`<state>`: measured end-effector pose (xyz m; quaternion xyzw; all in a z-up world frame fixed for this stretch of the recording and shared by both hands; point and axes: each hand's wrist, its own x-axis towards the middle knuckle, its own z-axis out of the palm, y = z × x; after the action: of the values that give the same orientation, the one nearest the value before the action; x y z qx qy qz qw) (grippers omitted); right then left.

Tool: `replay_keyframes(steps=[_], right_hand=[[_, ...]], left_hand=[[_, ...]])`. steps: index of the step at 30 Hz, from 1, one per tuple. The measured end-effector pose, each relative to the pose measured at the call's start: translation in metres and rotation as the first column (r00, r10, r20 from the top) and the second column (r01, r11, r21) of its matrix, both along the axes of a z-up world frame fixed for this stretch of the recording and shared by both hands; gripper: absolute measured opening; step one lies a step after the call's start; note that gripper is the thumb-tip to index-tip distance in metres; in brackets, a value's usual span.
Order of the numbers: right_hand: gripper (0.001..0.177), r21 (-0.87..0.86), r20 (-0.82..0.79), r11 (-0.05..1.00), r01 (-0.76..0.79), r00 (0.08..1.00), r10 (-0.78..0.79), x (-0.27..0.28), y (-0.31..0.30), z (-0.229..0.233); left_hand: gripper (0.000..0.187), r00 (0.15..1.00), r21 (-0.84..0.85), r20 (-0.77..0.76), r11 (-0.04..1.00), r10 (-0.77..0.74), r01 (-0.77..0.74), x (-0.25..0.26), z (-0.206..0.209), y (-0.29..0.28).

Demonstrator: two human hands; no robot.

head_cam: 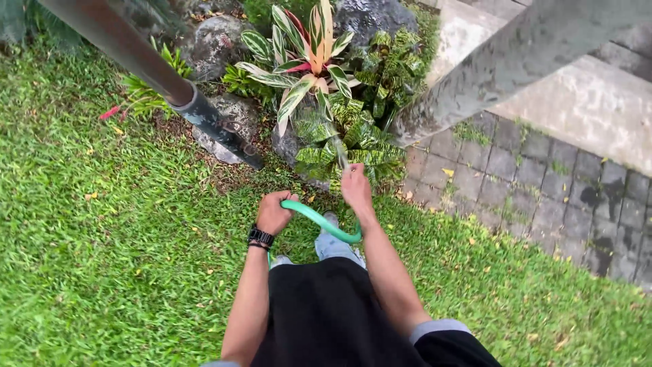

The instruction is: Water several plants and garden beds using a hose.

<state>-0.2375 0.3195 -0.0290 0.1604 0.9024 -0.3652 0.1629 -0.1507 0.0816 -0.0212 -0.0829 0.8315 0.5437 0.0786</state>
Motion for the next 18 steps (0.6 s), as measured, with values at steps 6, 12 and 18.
replay_keyframes(steps=[6,12,18], right_hand=[[0.043,0.082,-0.048,0.997,0.007,0.999,-0.003,-0.054,0.051,-0.005],[0.042,0.051,0.091,0.993,-0.110,0.990,0.105,-0.063,0.027,0.002],[0.042,0.046,0.053,0.995,-0.091,0.995,0.089,-0.093,0.043,-0.037]], left_hand=[[0.032,0.999,-0.012,-0.041,1.000,0.026,-0.026,-0.040,0.041,0.041],[0.028,0.996,-0.021,-0.064,0.998,0.061,-0.062,-0.063,0.058,0.041],[0.030,0.998,-0.025,0.004,0.997,0.069,-0.069,-0.065,0.035,0.029]])
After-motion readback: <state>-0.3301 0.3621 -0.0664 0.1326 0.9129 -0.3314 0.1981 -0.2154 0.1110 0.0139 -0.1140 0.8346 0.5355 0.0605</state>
